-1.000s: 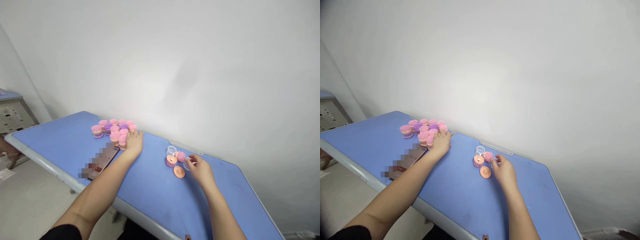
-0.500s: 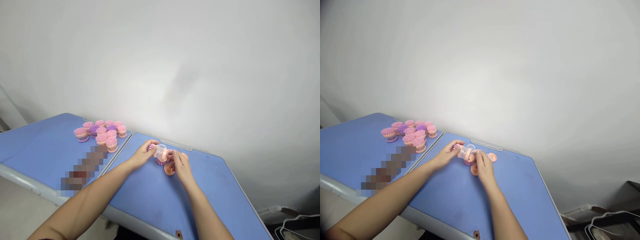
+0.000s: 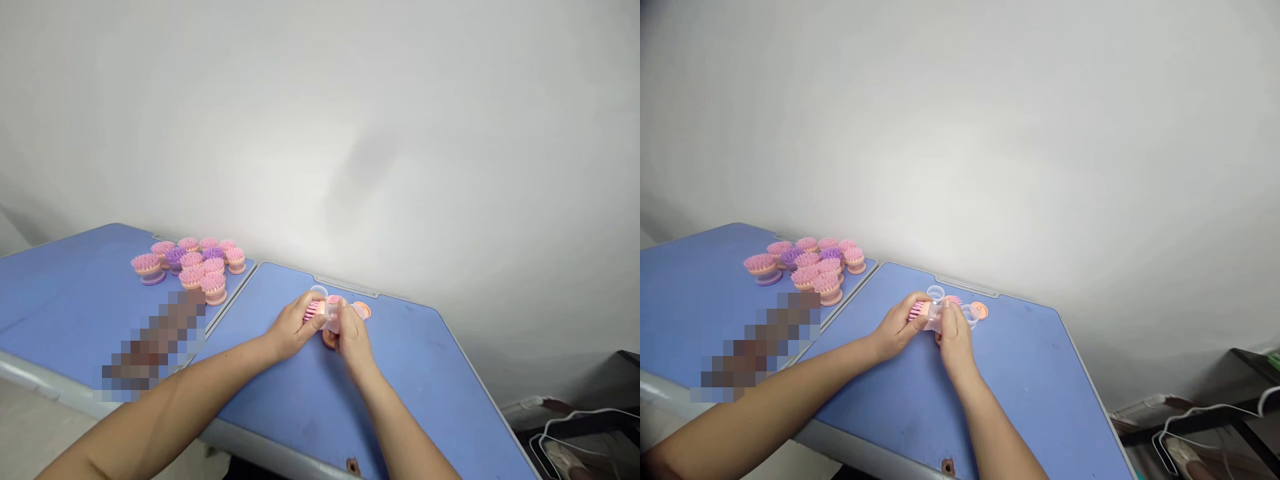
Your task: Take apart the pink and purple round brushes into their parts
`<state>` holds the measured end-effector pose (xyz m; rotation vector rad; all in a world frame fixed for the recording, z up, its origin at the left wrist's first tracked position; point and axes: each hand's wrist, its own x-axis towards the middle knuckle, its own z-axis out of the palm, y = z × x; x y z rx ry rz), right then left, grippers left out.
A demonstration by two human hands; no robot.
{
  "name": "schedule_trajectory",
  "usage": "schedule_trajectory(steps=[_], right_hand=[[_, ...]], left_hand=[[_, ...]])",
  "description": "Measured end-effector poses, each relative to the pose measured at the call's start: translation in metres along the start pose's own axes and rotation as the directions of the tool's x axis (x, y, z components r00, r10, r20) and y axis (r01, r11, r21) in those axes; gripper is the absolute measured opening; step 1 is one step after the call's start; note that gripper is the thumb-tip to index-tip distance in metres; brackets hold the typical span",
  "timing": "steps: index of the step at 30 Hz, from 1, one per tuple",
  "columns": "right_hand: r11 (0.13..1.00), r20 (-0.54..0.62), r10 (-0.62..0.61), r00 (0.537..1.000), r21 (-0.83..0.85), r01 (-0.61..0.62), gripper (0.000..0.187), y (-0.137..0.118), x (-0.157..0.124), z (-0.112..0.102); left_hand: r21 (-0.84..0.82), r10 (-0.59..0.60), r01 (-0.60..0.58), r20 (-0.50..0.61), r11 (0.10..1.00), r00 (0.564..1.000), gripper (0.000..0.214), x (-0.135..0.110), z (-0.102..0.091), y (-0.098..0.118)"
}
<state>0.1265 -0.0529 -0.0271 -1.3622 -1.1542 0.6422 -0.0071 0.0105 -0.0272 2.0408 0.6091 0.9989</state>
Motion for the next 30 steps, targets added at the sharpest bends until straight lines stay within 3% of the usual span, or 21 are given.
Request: schedule_trajectory(steps=[4, 6, 9, 11, 14, 16, 19, 22, 26, 30], right_hand=[[0.988, -0.067, -0.071, 0.995, -0.143, 0.061, 0.048, 0.001, -0.001, -0.001], [0.963, -0.037, -0.102, 0.994, -0.255, 0.089, 0.045, 0.001, -0.002, -0.004], [0.933, 0.048, -0.123, 0.991, -0.335, 0.132, 0.043, 0.001, -0.003, -0.007], [0.941, 0.064, -0.133, 0.989, -0.305, 0.146, 0.042, 0.001, -0.002, -0.009], [0.977, 0.046, -0.086, 0.995, -0.194, 0.094, 0.042, 0.001, 0.001, -0.009], [0.992, 0.048, -0.027, 0.998, -0.121, 0.033, 0.044, 0.001, 0.003, -0.009], [0.998, 0.036, 0.014, 0.999, -0.065, -0.011, 0.048, 0.001, 0.004, -0.010], [0.990, 0.044, -0.050, 0.998, -0.129, 0.055, 0.046, 0.000, 0.002, -0.011], [0.947, 0.084, -0.203, 0.976, -0.238, 0.217, 0.041, -0.001, 0.002, -0.017], [0.968, 0.033, -0.219, 0.975, -0.122, 0.221, 0.044, -0.002, 0.006, -0.023]], left_hand=[[-0.270, -0.240, 0.233, 0.006, 0.934, 0.971, 0.041, 0.001, 0.009, 0.005], [-0.360, -0.372, 0.380, 0.093, 0.852, 0.924, 0.048, 0.003, 0.009, 0.005], [-0.342, -0.473, 0.527, 0.234, 0.778, 0.849, 0.065, 0.006, 0.004, 0.003], [-0.350, -0.459, 0.519, 0.245, 0.780, 0.854, 0.075, 0.007, 0.000, 0.002], [-0.398, -0.323, 0.339, 0.108, 0.852, 0.940, 0.071, 0.006, -0.004, 0.002], [-0.321, -0.187, 0.183, 0.020, 0.929, 0.982, 0.072, 0.005, -0.006, 0.004], [-0.202, -0.069, 0.073, 0.030, 0.977, 0.997, 0.057, 0.005, -0.006, 0.006], [-0.335, -0.180, 0.217, 0.138, 0.917, 0.974, 0.043, 0.006, -0.005, 0.005], [-0.504, -0.362, 0.435, 0.241, 0.746, 0.901, 0.051, 0.009, -0.005, 0.001], [-0.559, -0.428, 0.507, 0.278, 0.656, 0.860, 0.053, 0.010, -0.007, -0.001]])
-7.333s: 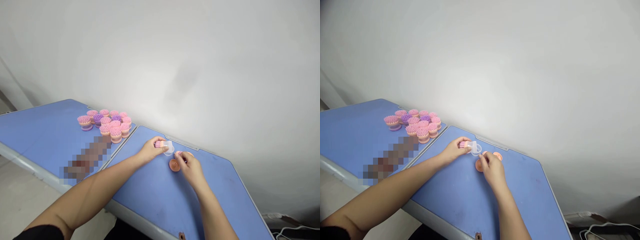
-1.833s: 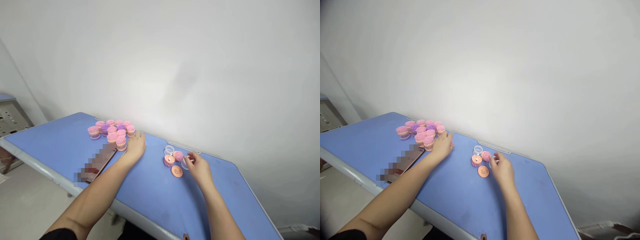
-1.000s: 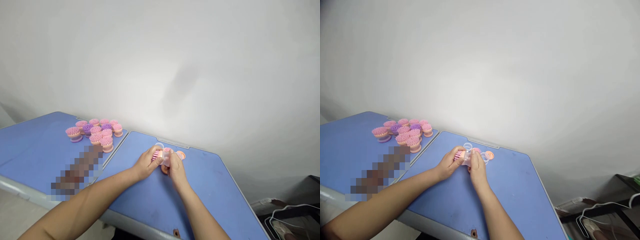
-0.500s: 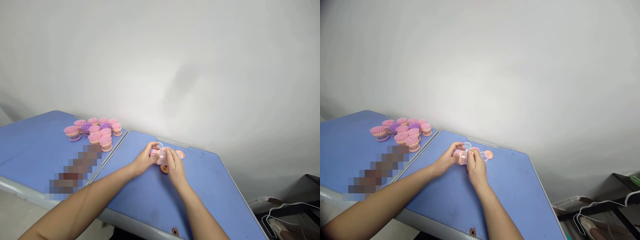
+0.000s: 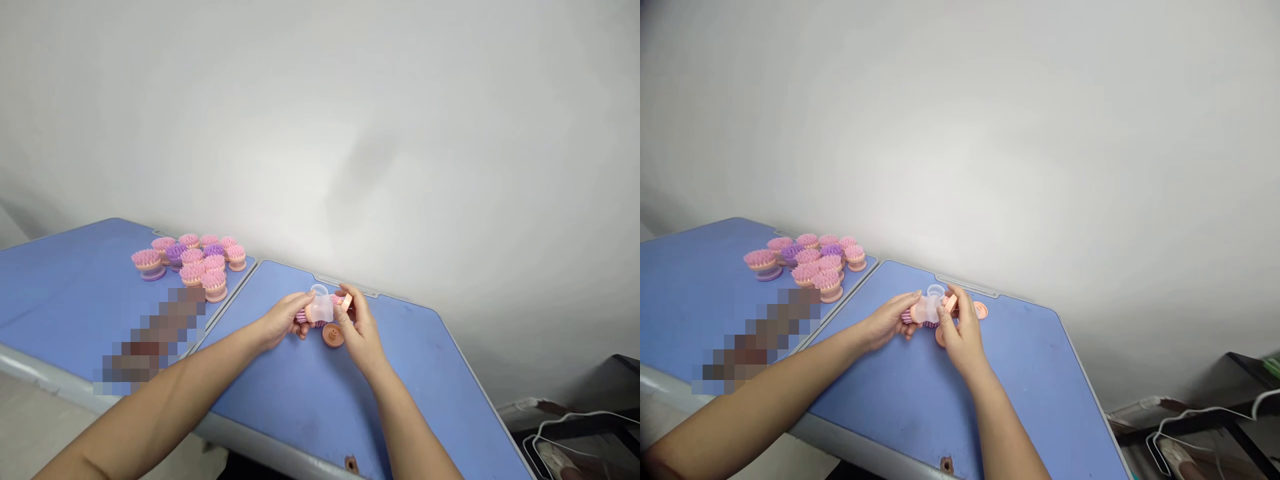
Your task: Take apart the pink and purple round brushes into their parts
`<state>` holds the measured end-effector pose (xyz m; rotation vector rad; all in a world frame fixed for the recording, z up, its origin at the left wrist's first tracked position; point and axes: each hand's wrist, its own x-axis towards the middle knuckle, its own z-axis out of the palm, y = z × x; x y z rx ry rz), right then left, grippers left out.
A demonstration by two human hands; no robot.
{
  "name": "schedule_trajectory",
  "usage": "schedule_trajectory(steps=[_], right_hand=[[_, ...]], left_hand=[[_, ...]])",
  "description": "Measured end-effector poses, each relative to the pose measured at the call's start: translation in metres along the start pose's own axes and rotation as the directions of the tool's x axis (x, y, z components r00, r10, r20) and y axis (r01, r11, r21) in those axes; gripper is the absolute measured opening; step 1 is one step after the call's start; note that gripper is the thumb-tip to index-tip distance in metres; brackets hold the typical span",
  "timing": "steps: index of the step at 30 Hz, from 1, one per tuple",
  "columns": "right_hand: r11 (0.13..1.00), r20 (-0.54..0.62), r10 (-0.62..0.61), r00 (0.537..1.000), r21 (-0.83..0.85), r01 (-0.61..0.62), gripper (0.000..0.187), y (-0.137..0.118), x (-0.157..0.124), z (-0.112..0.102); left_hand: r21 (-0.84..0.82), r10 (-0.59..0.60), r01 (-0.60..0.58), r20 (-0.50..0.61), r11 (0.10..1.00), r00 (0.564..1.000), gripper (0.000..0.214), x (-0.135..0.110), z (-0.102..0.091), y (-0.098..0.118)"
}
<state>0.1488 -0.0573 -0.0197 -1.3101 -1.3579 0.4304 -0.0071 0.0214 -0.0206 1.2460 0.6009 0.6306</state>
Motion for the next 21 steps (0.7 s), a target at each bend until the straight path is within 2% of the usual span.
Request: schedule_trajectory(steps=[4, 6, 7, 9, 11, 13, 17, 21], right_hand=[[0.973, -0.152, 0.105, 0.983, 0.220, -0.070, 0.043, -0.002, 0.007, -0.008], [0.966, -0.262, 0.156, 0.952, 0.241, -0.092, 0.042, 0.000, 0.012, -0.016], [0.972, -0.295, 0.186, 0.937, 0.195, -0.131, 0.040, 0.002, 0.015, -0.021], [0.959, -0.278, 0.249, 0.928, -0.062, -0.275, 0.034, 0.008, 0.020, -0.032], [0.846, -0.200, 0.320, 0.926, -0.380, -0.374, 0.027, 0.014, 0.025, -0.044], [0.736, -0.141, 0.376, 0.916, -0.555, -0.388, 0.028, 0.019, 0.027, -0.054], [0.671, -0.112, 0.420, 0.901, -0.630, -0.391, 0.031, 0.023, 0.024, -0.063], [0.655, -0.068, 0.436, 0.897, -0.660, -0.368, 0.029, 0.027, 0.021, -0.060]], left_hand=[[-0.067, -0.003, 0.005, 0.020, 0.998, 1.000, 0.053, -0.001, 0.000, 0.001], [-0.126, 0.018, -0.012, 0.047, 0.992, 0.999, 0.051, -0.003, 0.000, 0.001], [-0.154, 0.027, -0.017, 0.064, 0.988, 0.998, 0.050, -0.003, 0.000, 0.001], [-0.191, 0.037, -0.020, 0.090, 0.981, 0.995, 0.051, -0.003, 0.000, -0.001], [-0.209, 0.036, -0.015, 0.096, 0.978, 0.995, 0.054, -0.002, -0.002, -0.002], [-0.220, 0.029, -0.009, 0.090, 0.976, 0.996, 0.057, 0.000, -0.004, -0.004], [-0.229, 0.025, -0.010, 0.064, 0.973, 0.998, 0.059, 0.002, -0.006, -0.007], [-0.229, 0.008, 0.003, 0.047, 0.973, 0.999, 0.058, 0.003, -0.005, -0.007]])
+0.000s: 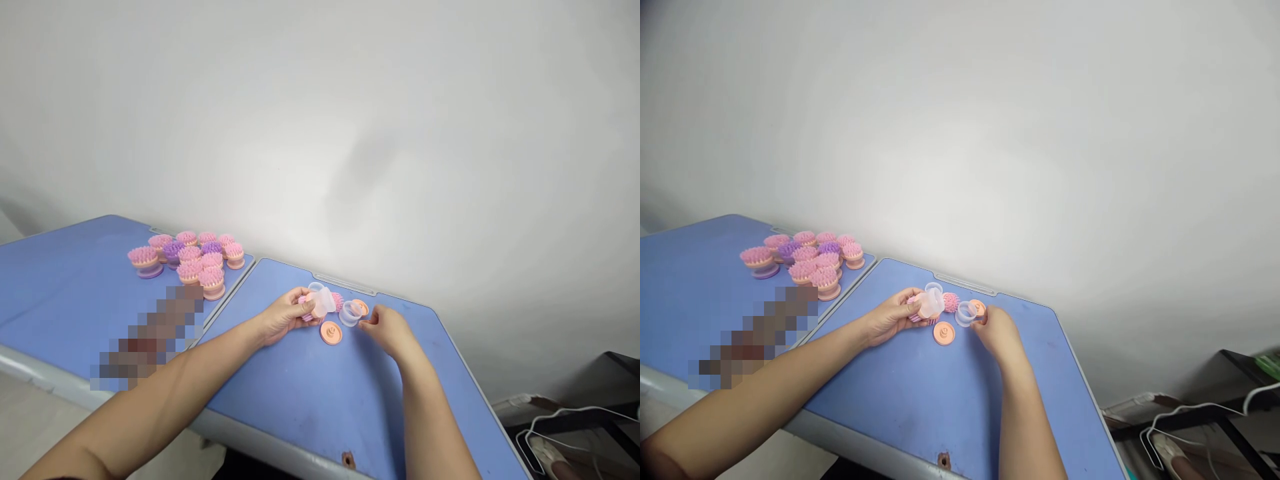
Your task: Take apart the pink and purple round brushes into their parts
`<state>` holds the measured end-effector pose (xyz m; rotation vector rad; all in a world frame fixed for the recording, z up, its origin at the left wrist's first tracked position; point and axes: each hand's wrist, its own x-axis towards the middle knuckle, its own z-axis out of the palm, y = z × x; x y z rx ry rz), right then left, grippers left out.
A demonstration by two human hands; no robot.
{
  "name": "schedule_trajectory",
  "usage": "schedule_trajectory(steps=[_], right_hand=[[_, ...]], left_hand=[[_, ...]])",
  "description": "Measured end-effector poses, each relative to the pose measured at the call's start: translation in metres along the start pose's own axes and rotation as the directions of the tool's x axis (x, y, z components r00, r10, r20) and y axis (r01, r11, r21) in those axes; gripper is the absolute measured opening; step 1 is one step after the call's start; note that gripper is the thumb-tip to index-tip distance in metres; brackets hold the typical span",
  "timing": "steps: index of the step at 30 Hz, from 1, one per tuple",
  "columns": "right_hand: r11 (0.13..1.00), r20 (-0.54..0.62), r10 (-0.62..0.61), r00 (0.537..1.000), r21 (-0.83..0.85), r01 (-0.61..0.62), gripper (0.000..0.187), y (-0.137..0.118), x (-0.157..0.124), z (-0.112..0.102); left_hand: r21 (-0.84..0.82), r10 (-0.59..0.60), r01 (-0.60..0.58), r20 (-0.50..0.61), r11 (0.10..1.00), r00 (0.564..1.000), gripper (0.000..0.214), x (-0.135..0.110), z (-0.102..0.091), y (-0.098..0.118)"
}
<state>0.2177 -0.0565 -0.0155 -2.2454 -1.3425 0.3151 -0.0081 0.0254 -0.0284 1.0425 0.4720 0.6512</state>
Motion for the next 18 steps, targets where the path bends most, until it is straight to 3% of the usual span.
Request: schedule_trajectory(steps=[4, 8, 11, 14, 16, 18], right_hand=[[1.000, 0.044, -0.016, 0.999, 0.001, 0.016, 0.028, 0.000, 0.004, 0.006], [1.000, -0.079, 0.010, 0.997, 0.015, -0.009, 0.020, -0.007, 0.003, 0.005], [0.954, -0.087, -0.077, 0.993, 0.283, 0.098, 0.039, -0.024, -0.010, 0.008], [0.794, 0.107, -0.205, 0.973, 0.599, 0.101, 0.057, -0.044, -0.027, 0.018], [0.747, 0.187, -0.211, 0.959, 0.664, 0.035, 0.060, -0.054, -0.035, 0.025], [0.711, 0.194, -0.178, 0.965, 0.704, -0.010, 0.058, -0.059, -0.038, 0.031]], left_hand=[[-0.032, 0.005, -0.004, 0.012, 0.999, 1.000, 0.058, 0.000, 0.000, 0.000], [0.016, 0.034, -0.034, 0.030, 0.999, 0.999, 0.062, 0.002, -0.002, -0.004], [0.219, 0.150, -0.148, 0.008, 0.965, 0.989, 0.061, 0.005, -0.002, -0.010], [0.550, 0.350, -0.291, -0.001, 0.783, 0.937, 0.054, 0.005, -0.001, -0.014], [0.724, 0.442, -0.354, 0.075, 0.592, 0.894, 0.052, 0.003, 0.000, -0.014], [0.800, 0.473, -0.415, 0.190, 0.433, 0.860, 0.050, 0.000, 0.002, -0.012]])
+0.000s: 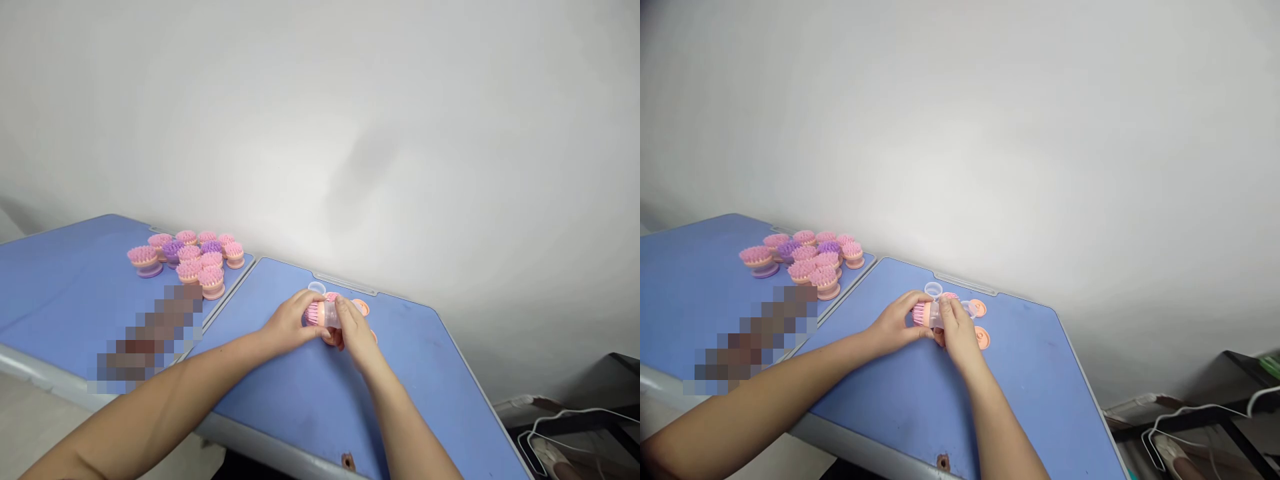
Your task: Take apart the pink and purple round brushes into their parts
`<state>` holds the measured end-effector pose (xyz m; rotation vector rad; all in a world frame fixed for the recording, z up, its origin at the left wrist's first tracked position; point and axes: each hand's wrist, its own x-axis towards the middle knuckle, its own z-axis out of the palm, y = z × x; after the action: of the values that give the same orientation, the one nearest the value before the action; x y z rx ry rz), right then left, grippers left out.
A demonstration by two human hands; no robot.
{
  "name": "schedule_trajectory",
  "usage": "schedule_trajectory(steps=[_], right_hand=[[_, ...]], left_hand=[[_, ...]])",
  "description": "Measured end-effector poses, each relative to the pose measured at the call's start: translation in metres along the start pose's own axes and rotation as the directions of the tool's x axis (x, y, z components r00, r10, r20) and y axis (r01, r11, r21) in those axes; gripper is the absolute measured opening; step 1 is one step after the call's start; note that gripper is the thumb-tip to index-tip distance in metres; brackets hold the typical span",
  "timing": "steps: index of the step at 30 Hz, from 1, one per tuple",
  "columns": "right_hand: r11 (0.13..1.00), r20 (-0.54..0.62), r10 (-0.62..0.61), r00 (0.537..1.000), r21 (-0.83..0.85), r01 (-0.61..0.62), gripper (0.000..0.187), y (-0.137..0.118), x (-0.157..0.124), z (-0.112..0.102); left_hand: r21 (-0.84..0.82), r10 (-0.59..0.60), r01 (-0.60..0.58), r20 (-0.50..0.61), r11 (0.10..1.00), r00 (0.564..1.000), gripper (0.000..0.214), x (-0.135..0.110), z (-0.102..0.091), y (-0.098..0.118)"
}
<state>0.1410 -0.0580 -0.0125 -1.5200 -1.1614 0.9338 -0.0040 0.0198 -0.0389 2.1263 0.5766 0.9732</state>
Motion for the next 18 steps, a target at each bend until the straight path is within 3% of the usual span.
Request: schedule_trajectory(steps=[2, 5, 9, 12, 15, 18], right_hand=[[0.998, -0.041, 0.005, 0.999, 0.058, -0.002, 0.056, 0.002, 0.001, 0.003], [0.992, -0.069, -0.005, 0.998, 0.124, 0.013, 0.051, 0.005, 0.002, 0.007], [0.981, -0.166, -0.073, 0.983, 0.166, 0.101, 0.047, 0.008, 0.002, 0.019], [0.969, -0.274, -0.211, 0.938, 0.069, 0.239, 0.044, 0.009, 0.001, 0.027], [0.942, -0.300, -0.336, 0.893, -0.095, 0.322, 0.036, 0.012, -0.001, 0.029], [0.877, -0.222, -0.464, 0.857, -0.253, 0.410, 0.027, 0.015, -0.002, 0.027]], left_hand=[[0.067, 0.082, -0.085, 0.042, 0.994, 0.996, 0.050, -0.002, -0.001, 0.003], [0.136, 0.086, -0.091, 0.042, 0.986, 0.995, 0.053, -0.006, -0.001, 0.007], [0.150, -0.057, 0.057, -0.004, 0.987, 0.998, 0.042, -0.008, 0.001, 0.015], [-0.023, -0.218, 0.217, -0.049, 0.976, 0.975, 0.040, -0.005, 0.001, 0.021], [-0.323, -0.445, 0.459, 0.119, 0.828, 0.888, 0.051, 0.001, 0.000, 0.024], [-0.385, -0.552, 0.672, 0.385, 0.633, 0.740, 0.066, 0.006, -0.006, 0.022]])
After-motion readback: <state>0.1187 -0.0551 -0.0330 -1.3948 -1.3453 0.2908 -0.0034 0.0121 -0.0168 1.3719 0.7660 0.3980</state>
